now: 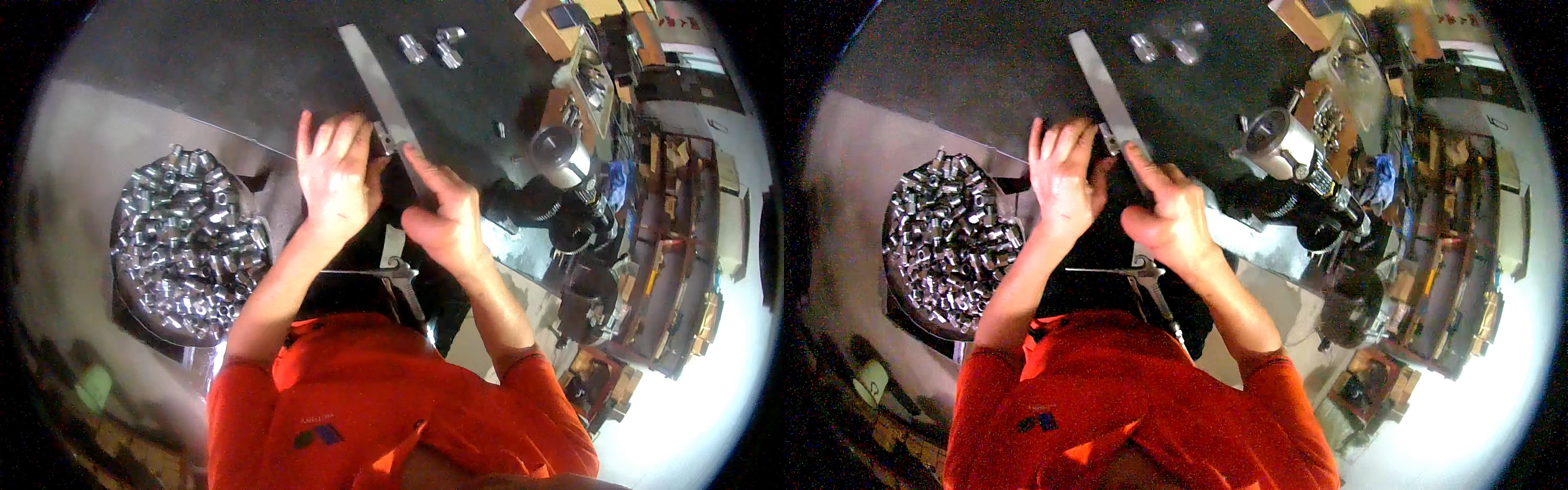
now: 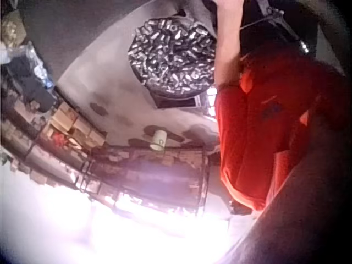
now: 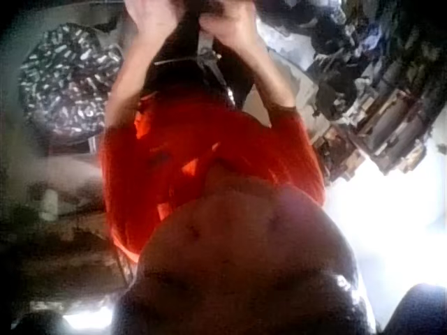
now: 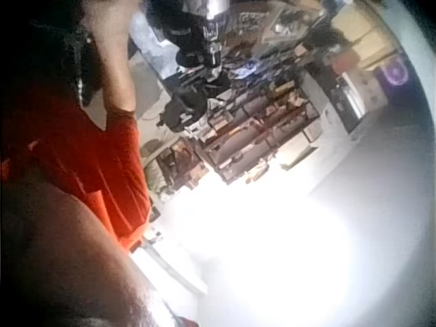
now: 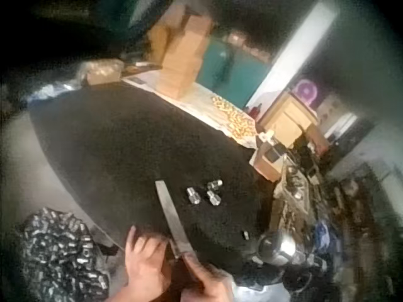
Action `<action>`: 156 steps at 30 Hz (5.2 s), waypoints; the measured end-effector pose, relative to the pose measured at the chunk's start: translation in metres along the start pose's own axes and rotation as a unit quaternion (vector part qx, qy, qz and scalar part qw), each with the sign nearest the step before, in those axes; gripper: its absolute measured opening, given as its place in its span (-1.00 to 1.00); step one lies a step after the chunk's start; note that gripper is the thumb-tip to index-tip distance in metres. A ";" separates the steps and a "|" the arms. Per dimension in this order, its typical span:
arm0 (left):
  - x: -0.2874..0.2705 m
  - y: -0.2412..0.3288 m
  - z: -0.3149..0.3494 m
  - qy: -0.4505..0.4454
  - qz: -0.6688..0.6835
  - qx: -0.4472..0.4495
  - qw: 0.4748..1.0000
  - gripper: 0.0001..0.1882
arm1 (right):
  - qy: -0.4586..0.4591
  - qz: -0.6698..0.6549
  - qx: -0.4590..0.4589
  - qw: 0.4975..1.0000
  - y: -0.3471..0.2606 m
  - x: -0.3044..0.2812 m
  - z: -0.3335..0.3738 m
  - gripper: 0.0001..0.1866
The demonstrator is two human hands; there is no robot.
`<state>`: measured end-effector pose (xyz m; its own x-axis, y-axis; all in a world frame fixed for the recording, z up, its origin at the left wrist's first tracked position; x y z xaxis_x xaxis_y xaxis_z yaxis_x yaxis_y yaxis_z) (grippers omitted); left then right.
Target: The person repeatedly picks small cylindrical metal parts from a bin, files their edges with a metal file, and places them on the workbench. The person handles each part individually, filing multiple sides before setting it down.
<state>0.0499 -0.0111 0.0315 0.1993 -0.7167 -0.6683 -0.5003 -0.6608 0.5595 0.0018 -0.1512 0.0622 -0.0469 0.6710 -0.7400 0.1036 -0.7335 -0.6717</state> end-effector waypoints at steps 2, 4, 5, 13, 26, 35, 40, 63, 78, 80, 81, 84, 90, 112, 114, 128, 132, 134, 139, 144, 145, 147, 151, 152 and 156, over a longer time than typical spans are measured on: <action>-0.004 -0.009 -0.004 0.003 -0.024 0.007 1.000 -0.50 | 0.032 -0.077 0.002 0.997 0.003 0.004 -0.007 -0.27; 0.009 0.022 0.007 0.002 0.041 -0.043 0.998 -0.50 | -0.003 0.013 0.037 0.999 -0.001 -0.034 0.029 -0.24; 0.005 0.015 0.002 0.002 0.034 -0.034 0.999 -0.50 | 0.010 0.009 0.014 1.000 -0.006 -0.031 0.032 -0.22; -0.002 0.007 0.002 0.003 0.006 -0.020 1.000 -0.48 | -0.024 0.036 -0.009 0.999 -0.013 0.008 0.017 -0.18; 0.000 0.009 0.003 0.004 0.016 -0.025 1.000 -0.50 | -0.027 0.071 -0.011 0.997 -0.011 0.007 0.018 -0.20; 0.000 0.006 0.005 0.015 0.014 -0.044 0.999 -0.54 | -0.085 0.016 0.075 0.993 -0.008 -0.038 0.126 -0.15; 0.002 0.008 0.004 0.011 0.006 -0.040 0.999 -0.54 | -0.067 0.035 0.036 0.997 -0.020 -0.040 0.120 -0.17; 0.003 0.009 0.001 -0.014 0.012 -0.028 0.999 -0.56 | -0.024 0.072 0.000 0.997 -0.001 0.005 0.058 -0.19; -0.003 0.013 -0.001 -0.006 0.014 -0.026 1.000 -0.54 | -0.001 0.071 0.008 0.997 -0.003 0.005 0.030 -0.23; 0.000 0.011 0.001 -0.001 0.015 -0.023 1.000 -0.54 | 0.014 0.066 0.010 0.998 0.000 0.000 0.027 -0.23; -0.001 0.011 0.000 0.000 0.015 -0.023 1.000 -0.54 | 0.022 0.063 0.010 0.998 0.000 -0.002 0.025 -0.24; -0.003 0.010 -0.001 0.008 0.014 -0.019 1.000 -0.56 | 0.055 0.058 0.038 0.996 0.009 -0.020 0.030 -0.24; -0.009 0.005 -0.003 -0.001 0.050 -0.007 0.999 -0.56 | 0.022 0.003 0.057 0.998 0.015 -0.033 0.087 -0.17; -0.069 0.038 -0.003 -0.006 0.415 -0.092 0.905 -0.44 | -0.015 0.062 0.077 0.995 0.013 -0.025 0.092 -0.22; -0.072 0.041 -0.003 -0.010 0.376 -0.071 0.924 -0.44 | -0.032 0.113 0.080 0.990 0.011 -0.030 0.090 -0.23; -0.078 0.065 -0.001 -0.107 0.347 -0.045 0.931 -0.42 | 0.018 0.152 -0.111 0.982 -0.095 -0.076 0.056 -0.04; -0.081 0.060 -0.002 -0.048 0.361 -0.029 0.931 -0.47 | 0.019 0.148 -0.144 0.978 -0.091 -0.069 0.059 -0.05; -0.078 0.059 -0.002 -0.048 0.369 -0.035 0.927 -0.47 | 0.031 0.151 -0.155 0.976 -0.089 -0.068 0.061 -0.05; -0.071 0.054 0.002 -0.037 0.400 -0.075 0.913 -0.46 | 0.035 0.134 -0.178 0.974 -0.094 -0.075 0.062 -0.07; -0.076 0.052 -0.001 -0.017 0.413 -0.075 0.907 -0.45 | 0.049 0.118 -0.168 0.977 -0.098 -0.074 0.056 -0.09; -0.076 0.053 -0.001 -0.030 0.408 -0.064 0.910 -0.42 | 0.046 0.121 -0.166 0.978 -0.099 -0.072 0.054 -0.09; -0.076 0.052 0.001 -0.055 0.397 -0.042 0.915 -0.36 | 0.044 0.123 -0.164 0.978 -0.098 -0.070 0.052 -0.09; -0.077 0.050 0.001 -0.029 0.381 -0.032 0.924 -0.39 | 0.046 0.118 -0.167 0.978 -0.097 -0.069 0.051 -0.10; -0.077 0.051 -0.001 -0.009 0.388 -0.032 0.921 -0.42 | 0.047 0.117 -0.168 0.978 -0.097 -0.069 0.051 -0.10; -0.074 0.048 0.000 0.012 0.396 -0.037 0.918 -0.45 | 0.048 0.118 -0.174 0.977 -0.098 -0.067 0.051 -0.14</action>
<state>0.0108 0.0103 0.1073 -0.1830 -0.9827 -0.0281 -0.4386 0.0560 0.8970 -0.0563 -0.1296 0.1760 0.1112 0.5079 -0.8542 0.4315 -0.7990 -0.4189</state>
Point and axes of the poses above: each hand's wrist, its own z-axis away from the middle knuckle, its own x-axis out of the palm, y = z × x, the point moved 6 cm from there along -z, towards the middle knuckle, and after that the axes turned 3 degrees about -y, right-handed, at the moved point
